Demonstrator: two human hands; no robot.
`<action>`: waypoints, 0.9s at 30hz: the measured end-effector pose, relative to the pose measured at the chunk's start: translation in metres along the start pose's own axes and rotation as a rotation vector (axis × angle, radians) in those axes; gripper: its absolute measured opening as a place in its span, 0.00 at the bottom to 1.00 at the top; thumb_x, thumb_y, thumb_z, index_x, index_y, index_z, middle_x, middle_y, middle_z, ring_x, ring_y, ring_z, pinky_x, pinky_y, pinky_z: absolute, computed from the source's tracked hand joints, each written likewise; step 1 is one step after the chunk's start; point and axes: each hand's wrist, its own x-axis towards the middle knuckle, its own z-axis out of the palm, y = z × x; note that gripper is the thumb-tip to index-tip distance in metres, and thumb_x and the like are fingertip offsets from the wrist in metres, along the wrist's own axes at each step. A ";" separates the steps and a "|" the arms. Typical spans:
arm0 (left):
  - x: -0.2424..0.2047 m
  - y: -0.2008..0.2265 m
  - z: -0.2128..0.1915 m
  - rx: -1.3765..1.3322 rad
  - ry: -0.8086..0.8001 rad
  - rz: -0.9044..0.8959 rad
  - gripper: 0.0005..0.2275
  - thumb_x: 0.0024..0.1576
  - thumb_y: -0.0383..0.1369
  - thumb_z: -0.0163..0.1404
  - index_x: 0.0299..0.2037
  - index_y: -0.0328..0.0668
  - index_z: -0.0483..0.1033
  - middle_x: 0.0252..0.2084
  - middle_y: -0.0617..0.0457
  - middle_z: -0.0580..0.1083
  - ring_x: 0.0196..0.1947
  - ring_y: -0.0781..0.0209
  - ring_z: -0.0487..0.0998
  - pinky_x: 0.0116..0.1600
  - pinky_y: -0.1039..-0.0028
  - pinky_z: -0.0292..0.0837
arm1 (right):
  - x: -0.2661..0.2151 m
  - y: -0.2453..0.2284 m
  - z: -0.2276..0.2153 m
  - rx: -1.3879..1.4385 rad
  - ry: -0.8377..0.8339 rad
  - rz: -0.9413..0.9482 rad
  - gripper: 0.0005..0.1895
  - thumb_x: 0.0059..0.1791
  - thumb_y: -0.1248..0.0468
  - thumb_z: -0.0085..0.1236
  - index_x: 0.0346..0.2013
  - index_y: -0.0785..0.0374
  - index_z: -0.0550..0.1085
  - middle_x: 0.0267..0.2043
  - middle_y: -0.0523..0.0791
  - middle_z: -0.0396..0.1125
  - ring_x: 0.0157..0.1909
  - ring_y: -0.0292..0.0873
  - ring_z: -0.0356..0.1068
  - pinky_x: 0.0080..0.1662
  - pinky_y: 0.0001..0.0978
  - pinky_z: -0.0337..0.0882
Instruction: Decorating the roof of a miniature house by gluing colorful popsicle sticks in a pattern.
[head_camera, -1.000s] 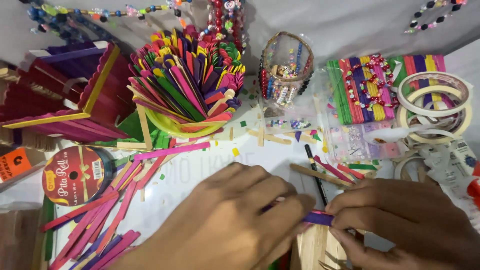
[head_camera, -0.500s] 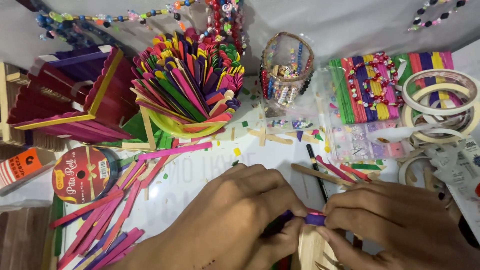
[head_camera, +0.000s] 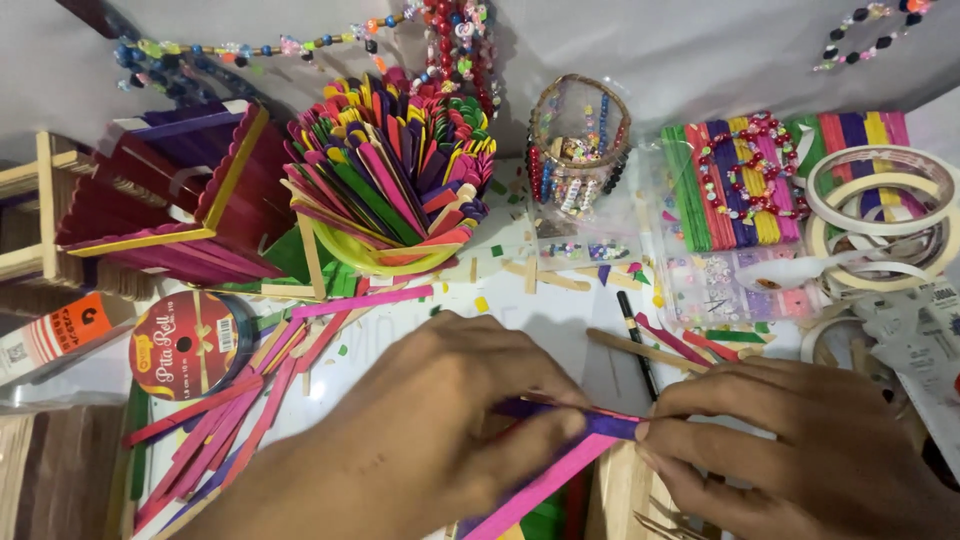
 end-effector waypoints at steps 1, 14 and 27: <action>-0.002 0.000 -0.004 0.004 -0.001 0.000 0.07 0.61 0.35 0.48 0.39 0.47 0.79 0.34 0.57 0.82 0.35 0.54 0.82 0.43 0.66 0.72 | 0.000 0.000 -0.001 0.000 0.004 -0.001 0.03 0.45 0.55 0.64 0.34 0.45 0.81 0.38 0.34 0.76 0.36 0.39 0.77 0.39 0.34 0.75; -0.008 -0.005 -0.016 -0.110 -0.063 -0.321 0.06 0.57 0.37 0.53 0.33 0.52 0.83 0.29 0.63 0.84 0.26 0.67 0.80 0.36 0.74 0.72 | -0.017 0.014 -0.009 -0.006 -0.122 -0.046 0.15 0.47 0.51 0.60 0.48 0.38 0.78 0.48 0.32 0.76 0.41 0.40 0.78 0.32 0.36 0.75; -0.014 -0.009 -0.006 -0.180 -0.008 -0.376 0.05 0.57 0.36 0.56 0.33 0.49 0.85 0.30 0.63 0.82 0.28 0.72 0.76 0.30 0.77 0.67 | -0.028 0.013 -0.011 0.155 -0.077 -0.013 0.13 0.47 0.57 0.61 0.46 0.47 0.81 0.52 0.36 0.79 0.53 0.42 0.78 0.52 0.39 0.77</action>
